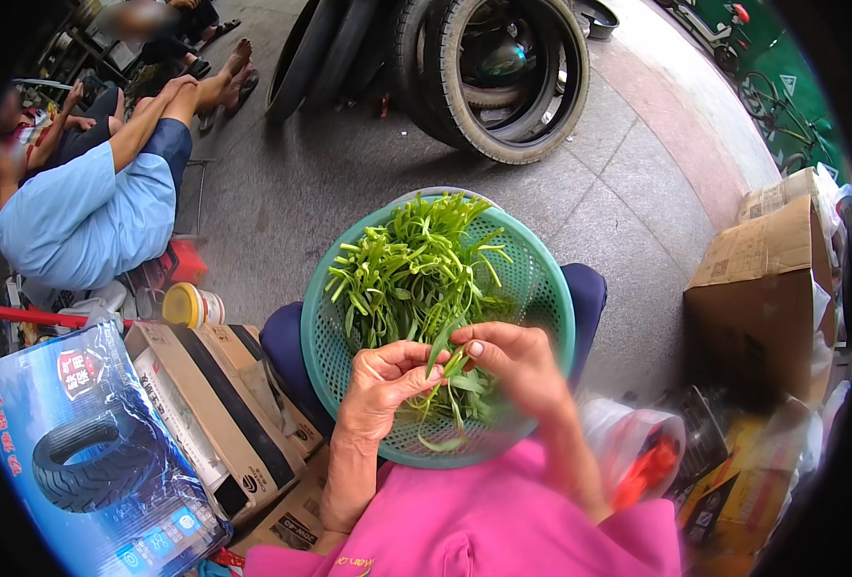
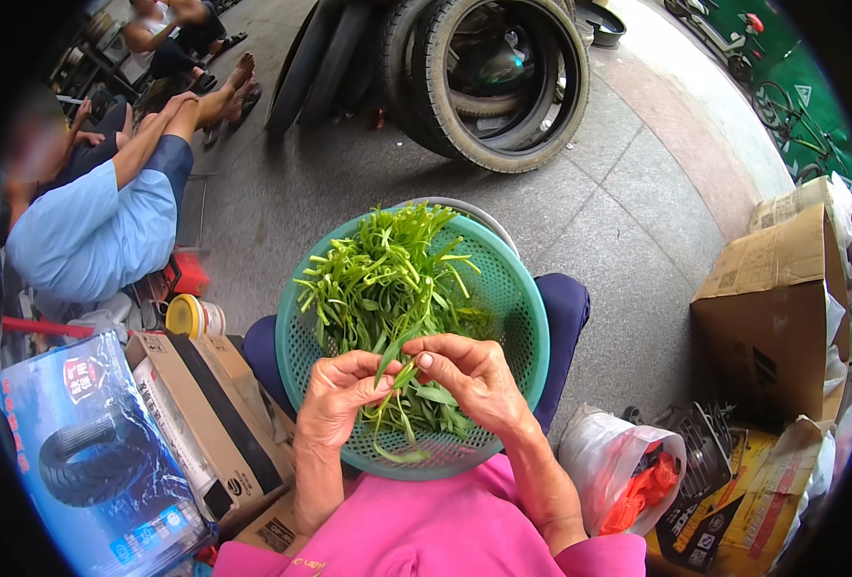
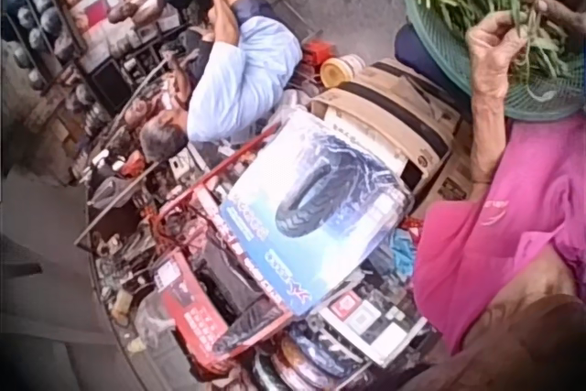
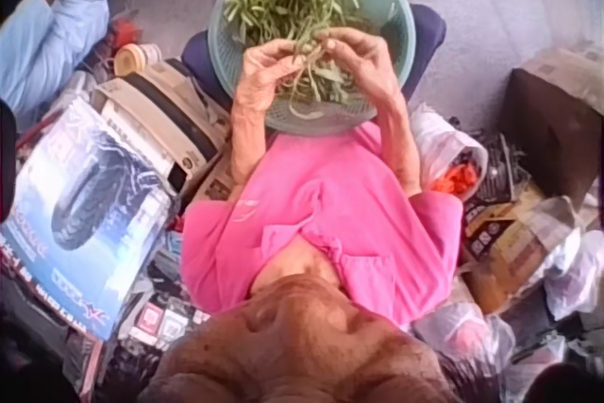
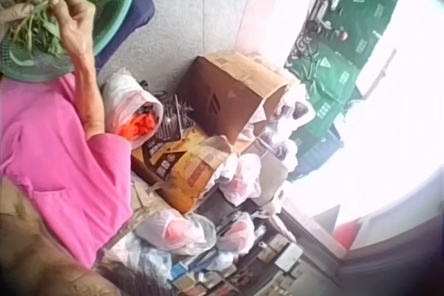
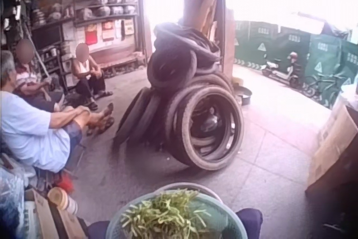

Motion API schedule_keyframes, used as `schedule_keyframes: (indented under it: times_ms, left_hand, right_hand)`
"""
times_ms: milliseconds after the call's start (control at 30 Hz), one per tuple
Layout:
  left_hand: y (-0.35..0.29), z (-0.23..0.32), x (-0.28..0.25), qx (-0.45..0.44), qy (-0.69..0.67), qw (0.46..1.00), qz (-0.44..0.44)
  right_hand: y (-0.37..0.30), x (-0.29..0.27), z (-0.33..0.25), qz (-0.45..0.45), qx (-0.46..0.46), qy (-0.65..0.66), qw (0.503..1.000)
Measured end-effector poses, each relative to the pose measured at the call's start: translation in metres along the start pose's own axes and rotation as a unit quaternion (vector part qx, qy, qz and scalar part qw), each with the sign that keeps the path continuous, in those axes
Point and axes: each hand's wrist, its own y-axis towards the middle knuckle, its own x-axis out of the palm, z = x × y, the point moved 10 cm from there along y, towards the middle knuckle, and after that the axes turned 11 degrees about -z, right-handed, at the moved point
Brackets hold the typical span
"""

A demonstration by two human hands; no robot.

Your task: The person sits on the floor and picks through a basket of green leafy vegetables, snapping off stems and separating leaves by hand. The prepared greens are placed back into the basket.

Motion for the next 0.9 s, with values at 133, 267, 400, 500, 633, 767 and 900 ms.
schedule_keyframes:
  times_ms: [133,267,400,500,633,767,900]
  left_hand:
    - [-0.001,0.000,-0.007,-0.001,-0.002,1.000,0.006]
    - [0.000,-0.005,-0.008,-0.029,-0.003,1.000,0.008]
    - [-0.003,-0.007,0.003,-0.060,0.098,0.993,0.011]
    - [-0.006,-0.009,0.004,-0.043,0.159,0.986,0.009]
    - [-0.011,-0.016,0.010,0.006,0.115,0.993,0.004]
    - [-0.019,-0.021,0.017,0.001,0.084,0.996,-0.022]
    - [-0.034,-0.016,-0.007,0.039,0.019,0.999,0.020]
  right_hand:
    - [-0.006,0.018,-0.044,-0.032,-0.173,-0.374,0.911]
    - [-0.015,0.038,-0.057,-0.057,-0.257,-0.540,0.800]
    - [-0.021,0.047,-0.054,-0.020,-0.269,-0.613,0.743]
    - [-0.026,0.049,-0.056,-0.013,-0.283,-0.601,0.747]
    - [-0.018,0.014,-0.037,0.049,-0.212,-0.355,0.909]
    - [-0.019,-0.051,0.017,0.179,-0.080,0.065,0.978]
    - [-0.008,-0.053,-0.010,0.118,-0.040,-0.353,0.927]
